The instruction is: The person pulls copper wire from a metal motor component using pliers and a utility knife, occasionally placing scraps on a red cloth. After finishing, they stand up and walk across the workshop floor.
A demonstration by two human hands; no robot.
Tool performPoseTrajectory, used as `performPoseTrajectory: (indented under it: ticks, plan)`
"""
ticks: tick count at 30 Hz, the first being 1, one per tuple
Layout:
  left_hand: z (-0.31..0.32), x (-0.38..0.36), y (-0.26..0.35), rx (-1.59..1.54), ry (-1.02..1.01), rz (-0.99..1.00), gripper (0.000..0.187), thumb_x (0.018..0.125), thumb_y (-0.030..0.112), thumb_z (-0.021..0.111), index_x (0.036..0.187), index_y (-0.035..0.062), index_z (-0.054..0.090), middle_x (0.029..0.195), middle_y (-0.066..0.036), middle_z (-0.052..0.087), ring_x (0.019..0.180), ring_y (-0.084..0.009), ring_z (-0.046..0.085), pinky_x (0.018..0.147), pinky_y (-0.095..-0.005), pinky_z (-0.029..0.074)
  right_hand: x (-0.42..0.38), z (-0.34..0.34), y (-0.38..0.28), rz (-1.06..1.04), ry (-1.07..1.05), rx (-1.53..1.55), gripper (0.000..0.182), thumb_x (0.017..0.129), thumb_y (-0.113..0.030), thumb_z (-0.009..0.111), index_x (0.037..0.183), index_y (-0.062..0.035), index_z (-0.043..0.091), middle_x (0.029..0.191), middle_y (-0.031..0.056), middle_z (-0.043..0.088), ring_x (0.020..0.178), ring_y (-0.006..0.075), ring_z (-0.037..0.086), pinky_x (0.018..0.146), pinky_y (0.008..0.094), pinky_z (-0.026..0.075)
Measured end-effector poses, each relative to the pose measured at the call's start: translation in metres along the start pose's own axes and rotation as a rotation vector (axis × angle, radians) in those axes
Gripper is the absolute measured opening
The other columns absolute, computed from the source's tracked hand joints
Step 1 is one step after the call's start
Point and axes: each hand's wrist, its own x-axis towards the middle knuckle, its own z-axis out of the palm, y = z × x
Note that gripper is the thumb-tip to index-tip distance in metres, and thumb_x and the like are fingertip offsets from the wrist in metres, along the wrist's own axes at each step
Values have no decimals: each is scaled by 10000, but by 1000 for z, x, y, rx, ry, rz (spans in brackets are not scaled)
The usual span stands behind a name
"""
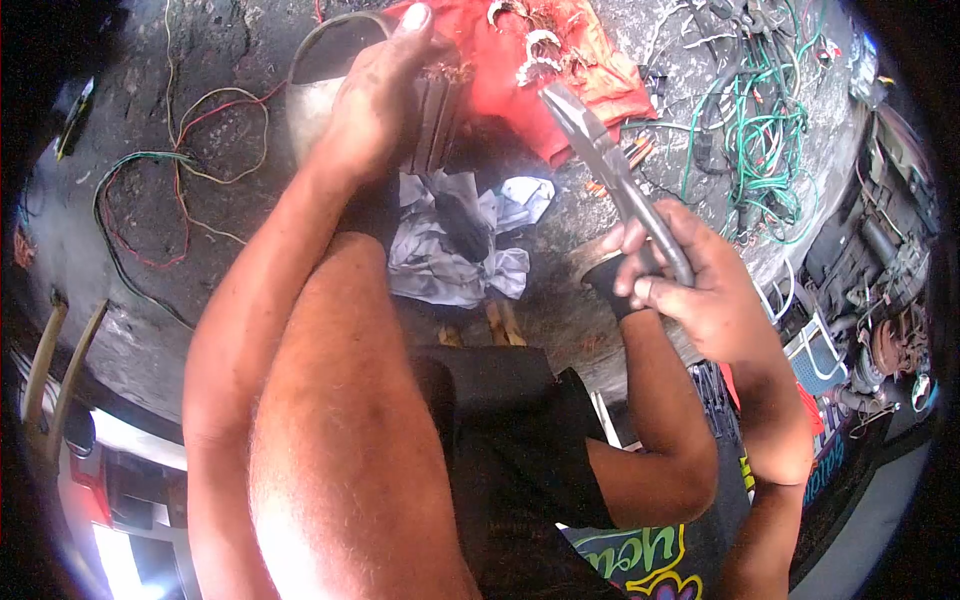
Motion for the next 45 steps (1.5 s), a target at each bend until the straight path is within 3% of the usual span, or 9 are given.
performPoseTrajectory:
  ticks: [6, 12, 18, 22, 26, 28, 32, 39, 45]
  plan:
    - [-6, -24, 10, 108, -69, 164, 686, 917, 637, 370, 979, -5, 604, 851, -128, 648, 721, -208, 632, 644, -320, 508, -3, 29, -33, 303, -382, 632, 453, 718, 25, 551, 1149, -44, 430, 1292, 258, 538, 954, 308, 654, 798, 378, 540]
    - [-1, -55, 47, 108, -153, 245, 975, 770, 868, 307, 909, -65, 552, 815, -169, 599, 680, -228, 602, 610, -311, 498, -29, 52, -31, 24, -210, 185, 272, 812, -23, 609, 1063, -59, 511, 1093, 171, 643, 847, 172, 649, 688, 282, 471]
    - [-2, -59, 56, 72, -180, 329, 990, 767, 869, 303, 924, -80, 540, 767, -185, 589, 640, -241, 606, 581, -325, 514, -37, 61, -21, -82, -115, 233, 300, 737, -55, 679, 969, -56, 490, 1055, 251, 582, 785, 238, 626, 693, 359, 516]
    - [-5, -60, 53, -58, -209, 368, 786, 847, 748, 416, 887, -13, 607, 738, -87, 617, 646, -169, 598, 587, -294, 484, -24, 62, -3, -8, -50, 83, 250, 783, 36, 591, 1018, -12, 521, 1075, 137, 596, 884, 173, 592, 810, 315, 469]
    - [-17, -57, 39, -222, 41, 169, 848, 880, 731, 315, 1085, -54, 563, 887, -200, 638, 764, -312, 644, 722, -412, 549, 25, 48, 82, -428, 87, -705, 249, 749, 14, 560, 997, 25, 544, 967, 189, 564, 884, 388, 586, 799, 436, 477]
    - [-21, -49, 31, -294, -23, 112, 679, 907, 650, 412, 1060, 12, 588, 845, -127, 644, 718, -240, 644, 666, -359, 536, 41, 55, 113, -240, 92, -746, 289, 729, 6, 561, 1017, 17, 545, 994, 224, 553, 940, 458, 547, 818, 478, 466]
    - [-25, -45, 20, -319, -27, -43, 676, 905, 644, 422, 1081, 13, 586, 848, -147, 645, 725, -255, 651, 681, -382, 540, 61, 60, 164, -219, 104, -703, 313, 748, -67, 632, 1046, -2, 563, 1031, 219, 565, 975, 428, 568, 845, 459, 482]
    - [-13, -75, 28, -235, -346, 61, 689, 644, 252, 804, 1199, -29, 508, 994, -147, 629, 868, -246, 640, 760, -364, 527, 118, -24, 188, -128, 1147, -341, 644, 746, -267, 810, 1201, 48, 482, 1066, 183, 590, 903, 282, 594, 824, 393, 484]
    - [7, -94, 61, -154, -463, 115, 658, 596, 81, 891, 1128, 43, 505, 973, -45, 604, 907, -142, 590, 799, -295, 481, 149, -60, 206, 46, 1081, -239, 661, 728, -255, 829, 1197, 59, 486, 961, 163, 681, 907, 245, 662, 834, 355, 502]
